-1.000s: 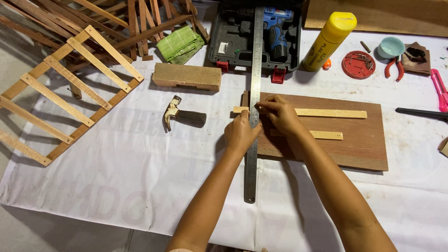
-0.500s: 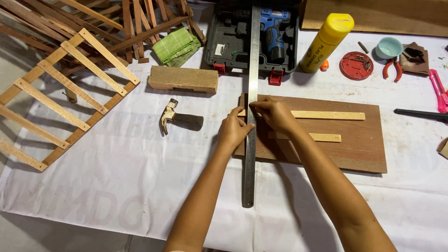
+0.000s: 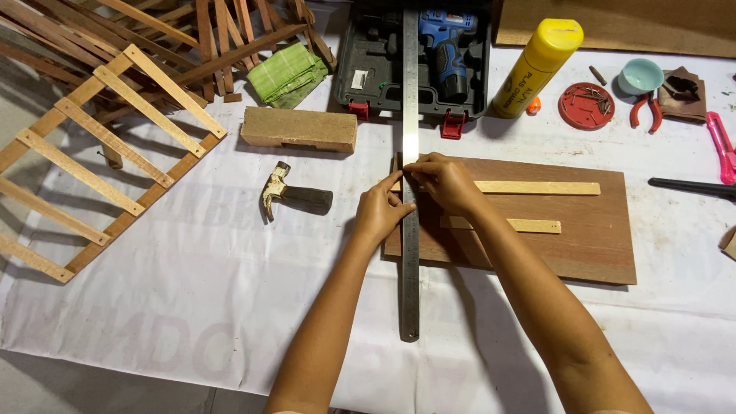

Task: Using sandpaper to sand a small piece of wood on a workbench.

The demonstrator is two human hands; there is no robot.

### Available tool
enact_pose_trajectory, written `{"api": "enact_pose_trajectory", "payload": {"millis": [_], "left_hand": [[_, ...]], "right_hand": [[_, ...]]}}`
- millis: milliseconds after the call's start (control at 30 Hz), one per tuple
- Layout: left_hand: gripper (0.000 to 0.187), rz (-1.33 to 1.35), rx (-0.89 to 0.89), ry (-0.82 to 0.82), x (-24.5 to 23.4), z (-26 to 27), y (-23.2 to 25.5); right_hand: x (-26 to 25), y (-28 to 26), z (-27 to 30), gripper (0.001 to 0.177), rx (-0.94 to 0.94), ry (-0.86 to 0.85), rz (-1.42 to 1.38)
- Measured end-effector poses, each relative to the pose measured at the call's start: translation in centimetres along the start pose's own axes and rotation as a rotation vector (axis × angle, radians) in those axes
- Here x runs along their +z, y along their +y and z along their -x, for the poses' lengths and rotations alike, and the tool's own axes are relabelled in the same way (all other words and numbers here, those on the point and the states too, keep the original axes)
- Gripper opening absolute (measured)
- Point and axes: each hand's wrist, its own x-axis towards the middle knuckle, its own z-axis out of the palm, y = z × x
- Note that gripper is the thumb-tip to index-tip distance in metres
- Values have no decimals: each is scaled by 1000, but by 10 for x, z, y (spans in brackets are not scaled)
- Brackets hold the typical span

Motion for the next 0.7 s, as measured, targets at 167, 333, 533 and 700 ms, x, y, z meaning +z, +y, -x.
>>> {"api": "enact_pose_trajectory", "payload": {"millis": [167,333,533,700], "left_hand": [[85,-37,-26,6,-11,4,15],[83,-153,14,23,-12,3,15],[68,-339,-32,-60,-18,2,32],[68,-559,-18,-61,-16,1,45]], "right_hand": [[3,2,-4,29,-12,-3,-8],[-14,-10,7,24,14,45,-24],[-15,0,32,22,280,134,-216],[3,17,43,19,14,312,-176]]}}
